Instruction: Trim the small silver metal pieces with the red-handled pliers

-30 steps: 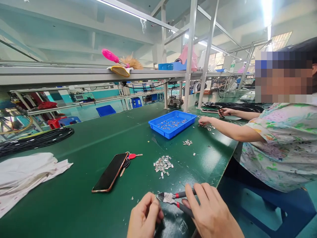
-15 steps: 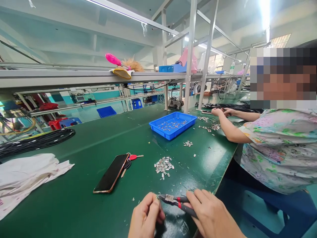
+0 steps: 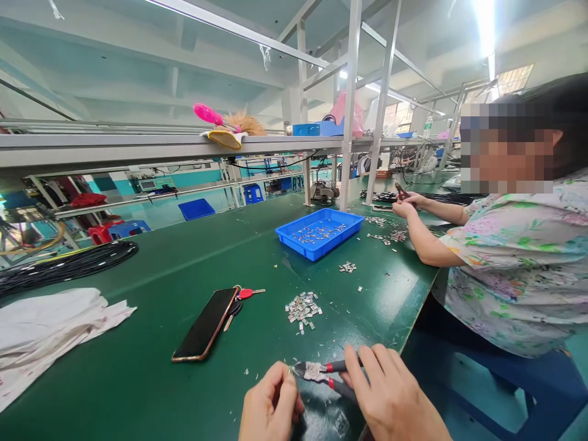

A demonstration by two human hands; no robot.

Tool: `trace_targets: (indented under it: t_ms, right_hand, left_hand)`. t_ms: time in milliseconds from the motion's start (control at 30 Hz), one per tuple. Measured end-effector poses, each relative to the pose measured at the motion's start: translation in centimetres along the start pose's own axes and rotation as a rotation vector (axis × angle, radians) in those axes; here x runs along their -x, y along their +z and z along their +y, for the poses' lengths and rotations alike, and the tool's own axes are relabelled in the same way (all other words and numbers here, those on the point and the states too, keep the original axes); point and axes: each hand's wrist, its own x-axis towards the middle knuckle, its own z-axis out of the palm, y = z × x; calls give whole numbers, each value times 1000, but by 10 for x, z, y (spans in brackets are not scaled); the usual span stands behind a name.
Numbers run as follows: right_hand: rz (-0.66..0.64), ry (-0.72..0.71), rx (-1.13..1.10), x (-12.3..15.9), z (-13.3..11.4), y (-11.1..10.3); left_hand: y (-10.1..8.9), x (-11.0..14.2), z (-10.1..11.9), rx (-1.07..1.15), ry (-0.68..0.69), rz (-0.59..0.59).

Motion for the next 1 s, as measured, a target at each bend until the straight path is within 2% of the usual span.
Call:
trace_targets:
  t_ms: [167,267,333,433,500,633,733,800,933,1000]
  right_hand:
    - [-163,89,-331,5,2,8]
    - [-258,93,-469,6,5,8]
    - [-204,88,-410,5,7,5]
    - [-39,68,-178,1,6,-1]
    - [17,36,-62,-1,4,-4]
    - [17,-14,26,0,0,-5]
    - [6,5,-33,4,1,-1]
    - [-93,55,-202,5,4,1]
    - [-540,188,-667,0,11,1]
    - [-688,233,-771,-2,13,-1]
  left_hand:
    - [-4,3,20,-18,-28,-77]
    - [-4,4,25,42,-44,-107]
    - [-4,4,24,56,-50,-107]
    - [-3,4,24,35,-66,-95]
    - [-3,4,25,15,-73,-89]
    - [-3,5,26,2,-91,-81]
    - [-3,4,25,-38,-68,-89]
    - [-4,4,24,-65,-43,-114]
    - [-8,3,25,-32,-15,-188]
    - [-8,3,26,4,-13,-208]
